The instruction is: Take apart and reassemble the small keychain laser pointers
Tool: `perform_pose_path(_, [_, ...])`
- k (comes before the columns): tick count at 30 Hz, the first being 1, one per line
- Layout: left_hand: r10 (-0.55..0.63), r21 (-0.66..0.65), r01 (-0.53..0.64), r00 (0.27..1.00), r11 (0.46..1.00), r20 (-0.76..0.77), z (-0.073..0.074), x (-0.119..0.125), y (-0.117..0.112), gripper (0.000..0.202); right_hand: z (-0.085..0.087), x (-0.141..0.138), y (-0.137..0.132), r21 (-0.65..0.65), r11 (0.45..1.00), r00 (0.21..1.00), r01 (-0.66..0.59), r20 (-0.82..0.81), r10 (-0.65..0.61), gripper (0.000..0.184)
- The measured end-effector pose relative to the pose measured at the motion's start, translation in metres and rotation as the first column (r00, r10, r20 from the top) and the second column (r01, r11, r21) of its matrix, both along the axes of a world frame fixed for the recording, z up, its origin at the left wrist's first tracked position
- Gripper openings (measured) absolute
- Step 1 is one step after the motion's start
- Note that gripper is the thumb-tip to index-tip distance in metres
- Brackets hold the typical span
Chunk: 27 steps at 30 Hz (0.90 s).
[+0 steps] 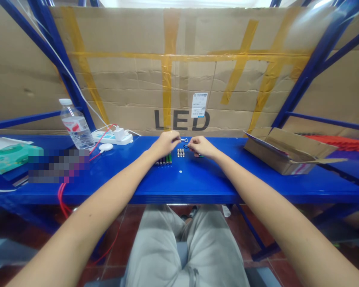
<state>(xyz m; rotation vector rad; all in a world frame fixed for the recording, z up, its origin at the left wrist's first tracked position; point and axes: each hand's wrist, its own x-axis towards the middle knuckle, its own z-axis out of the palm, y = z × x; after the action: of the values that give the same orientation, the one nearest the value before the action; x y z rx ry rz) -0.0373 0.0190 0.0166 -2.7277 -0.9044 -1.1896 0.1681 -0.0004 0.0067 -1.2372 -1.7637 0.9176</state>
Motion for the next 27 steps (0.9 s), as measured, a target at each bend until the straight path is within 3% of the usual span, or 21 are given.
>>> perform_pose_path(3, [0.207,-0.130,-0.193,0.973,0.973,0.101,0.006,-0.027,0.007,0.007,0.000,0.010,0.007,0.028,0.997,0.997,0.073,0.003,-0.073,0.019])
perform_pose_path(6, [0.324,-0.249,-0.297,0.943,0.922,0.075,0.008,-0.056,0.017,0.026,0.001,0.020,0.014,0.085,0.986,0.989,0.142,0.020,-0.144,0.018])
perform_pose_path(9, [0.386,-0.401,-0.356,0.922,0.844,-0.006,0.005,-0.075,0.025,0.018,0.000,0.026,0.018,0.104,0.977,0.979,0.188,0.063,-0.195,0.017])
perform_pose_path(13, [0.365,-0.557,-0.359,0.925,0.749,-0.106,0.001,-0.085,0.029,0.008,-0.003,0.030,0.021,0.107,0.972,0.971,0.207,0.098,-0.218,0.017])
perform_pose_path(18, [0.267,-0.539,-0.350,0.936,0.766,-0.228,-0.001,-0.090,0.028,0.008,-0.009,0.038,0.032,0.124,0.954,0.955,0.272,0.089,-0.283,0.016])
perform_pose_path(23, [0.190,-0.634,-0.314,0.947,0.707,-0.258,0.000,-0.091,0.028,0.014,-0.016,0.052,0.044,0.229,0.920,0.905,0.318,0.215,-0.367,0.009])
perform_pose_path(27, [0.128,-0.675,-0.287,0.953,0.680,-0.276,0.002,-0.092,0.030,0.017,-0.018,0.060,0.045,0.241,0.893,0.841,0.381,0.311,-0.443,0.005])
